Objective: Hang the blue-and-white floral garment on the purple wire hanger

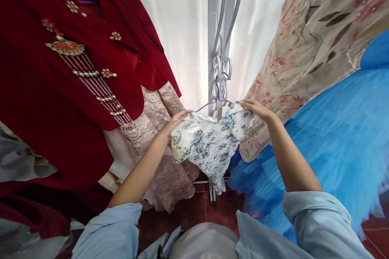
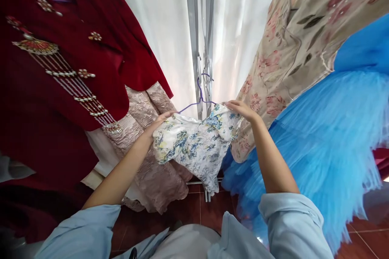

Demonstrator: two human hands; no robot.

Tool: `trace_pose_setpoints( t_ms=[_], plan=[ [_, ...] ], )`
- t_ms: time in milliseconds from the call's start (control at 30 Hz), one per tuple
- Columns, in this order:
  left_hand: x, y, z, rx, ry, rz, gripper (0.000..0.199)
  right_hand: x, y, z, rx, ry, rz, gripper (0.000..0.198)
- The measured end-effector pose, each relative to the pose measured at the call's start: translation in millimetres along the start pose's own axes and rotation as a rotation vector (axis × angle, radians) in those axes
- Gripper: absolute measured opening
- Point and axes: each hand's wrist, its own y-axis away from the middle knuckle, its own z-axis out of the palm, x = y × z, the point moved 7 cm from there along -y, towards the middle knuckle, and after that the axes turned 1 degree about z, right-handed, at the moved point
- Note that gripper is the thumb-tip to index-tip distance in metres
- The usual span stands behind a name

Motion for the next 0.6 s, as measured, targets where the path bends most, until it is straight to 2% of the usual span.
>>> trace_pose_setpoints(
  t_ms=[100, 133, 233, 300, 400, 500, 600],
  plan=[
    [17.4, 8.8, -18.4, 0.147, -0.009, 0.015, 0.052, 14.7, 22.8, -6.6, -0.108, -0.060, 0.045, 0.036],
    [25.3, 15.1, -20.0, 0.150, -0.050, 0.009, 0.053, 22.8, 30.8, -8.2, -0.122, -0.103, 0.069, 0.040],
    [50.8, 35.8, -4.4, -0.004, -0.362, 0.034, 0.047, 52.1, 51.1, -6.7, -0.140, -0.263, 0.192, 0.046],
    [68.2, 45.8, 9.5, -0.013, -0.636, 0.134, 0.037, 68.1, 58.9, -6.9, -0.096, -0.372, 0.269, 0.046],
    [91.2, 50.9, 24.4, 0.186, -0.886, 0.331, 0.028, 82.7, 67.0, -6.0, -0.091, -0.529, 0.394, 0.049],
    [101.8, 49.8, 33.3, 0.400, -0.964, 0.463, 0.029, 86.9, 80.1, -2.7, -0.187, -0.575, 0.501, 0.039],
    [103.0, 44.8, 43.2, 0.509, -1.021, 0.535, 0.017, 77.6, 96.5, 2.7, -0.279, -0.572, 0.476, 0.028]
  ],
)
